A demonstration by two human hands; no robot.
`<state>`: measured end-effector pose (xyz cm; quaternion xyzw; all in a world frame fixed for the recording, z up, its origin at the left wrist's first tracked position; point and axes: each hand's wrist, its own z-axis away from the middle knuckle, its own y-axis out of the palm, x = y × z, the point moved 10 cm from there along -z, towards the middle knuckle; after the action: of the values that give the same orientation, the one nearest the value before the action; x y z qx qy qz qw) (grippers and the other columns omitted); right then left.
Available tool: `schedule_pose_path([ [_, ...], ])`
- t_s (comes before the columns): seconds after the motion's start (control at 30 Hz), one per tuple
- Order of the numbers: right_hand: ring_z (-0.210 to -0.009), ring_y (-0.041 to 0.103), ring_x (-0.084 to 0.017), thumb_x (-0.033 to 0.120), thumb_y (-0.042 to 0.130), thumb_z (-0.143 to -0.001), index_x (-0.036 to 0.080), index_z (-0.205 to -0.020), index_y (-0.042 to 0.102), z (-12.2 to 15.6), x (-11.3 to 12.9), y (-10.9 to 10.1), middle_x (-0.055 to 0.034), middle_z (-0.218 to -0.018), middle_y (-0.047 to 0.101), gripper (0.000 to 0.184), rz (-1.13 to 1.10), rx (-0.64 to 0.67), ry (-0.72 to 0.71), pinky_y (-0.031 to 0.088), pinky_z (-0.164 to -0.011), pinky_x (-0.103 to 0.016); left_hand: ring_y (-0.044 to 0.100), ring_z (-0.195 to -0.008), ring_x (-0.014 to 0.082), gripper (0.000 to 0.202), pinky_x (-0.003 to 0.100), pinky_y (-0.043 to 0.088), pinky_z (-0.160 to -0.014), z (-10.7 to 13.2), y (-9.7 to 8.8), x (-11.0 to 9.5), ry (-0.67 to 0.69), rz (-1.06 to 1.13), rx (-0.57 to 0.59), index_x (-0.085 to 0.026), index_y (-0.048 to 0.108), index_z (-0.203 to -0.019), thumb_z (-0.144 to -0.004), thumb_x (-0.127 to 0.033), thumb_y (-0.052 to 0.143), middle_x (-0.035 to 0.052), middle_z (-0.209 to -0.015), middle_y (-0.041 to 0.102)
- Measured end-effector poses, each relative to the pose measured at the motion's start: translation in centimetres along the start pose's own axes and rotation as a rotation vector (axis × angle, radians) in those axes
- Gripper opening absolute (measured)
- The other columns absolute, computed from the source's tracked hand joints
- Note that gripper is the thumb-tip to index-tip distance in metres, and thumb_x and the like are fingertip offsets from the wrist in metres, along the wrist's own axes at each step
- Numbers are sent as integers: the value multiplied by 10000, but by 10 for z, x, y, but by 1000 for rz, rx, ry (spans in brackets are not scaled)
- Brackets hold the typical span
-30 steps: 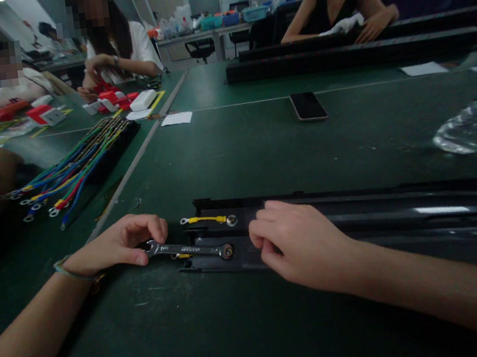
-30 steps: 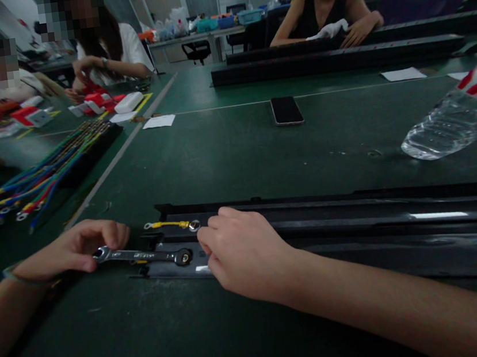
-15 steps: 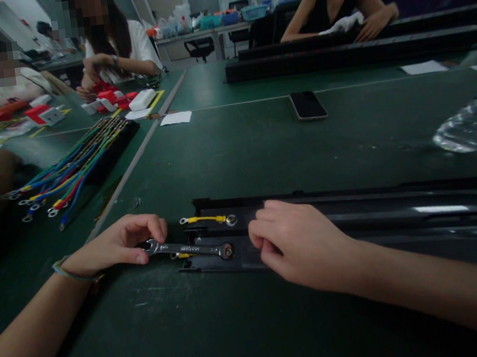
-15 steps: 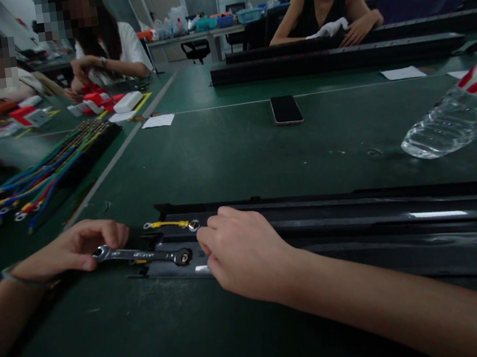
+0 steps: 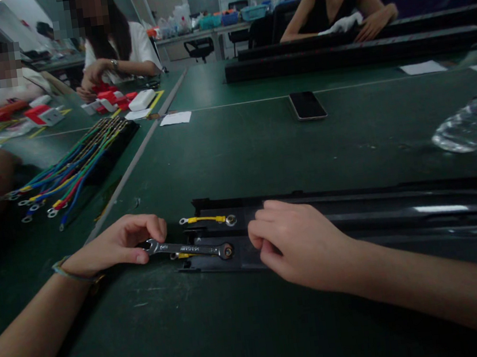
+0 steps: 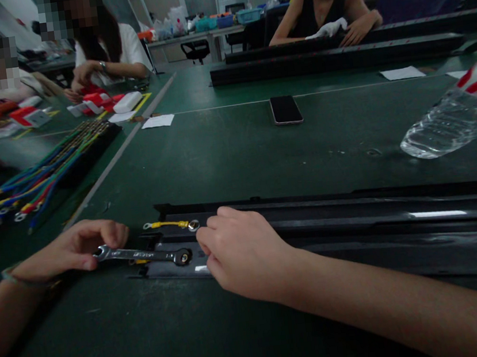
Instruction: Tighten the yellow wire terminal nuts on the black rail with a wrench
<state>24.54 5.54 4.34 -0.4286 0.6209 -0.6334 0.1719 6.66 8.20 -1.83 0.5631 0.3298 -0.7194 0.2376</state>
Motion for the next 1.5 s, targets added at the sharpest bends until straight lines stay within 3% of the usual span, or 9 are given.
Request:
schedule_pose_path([
  [1.5,-642,365,-129,127,457,-695,171,-657,503,-1,-1,0,-1,-668,510,74,-14,3,2,250,-518,-254,446,-683,158,256,255,335,-589,0,-2,2,-21,-23,-6,-163,554,-794,-665,-359,657,15,-750,505],
])
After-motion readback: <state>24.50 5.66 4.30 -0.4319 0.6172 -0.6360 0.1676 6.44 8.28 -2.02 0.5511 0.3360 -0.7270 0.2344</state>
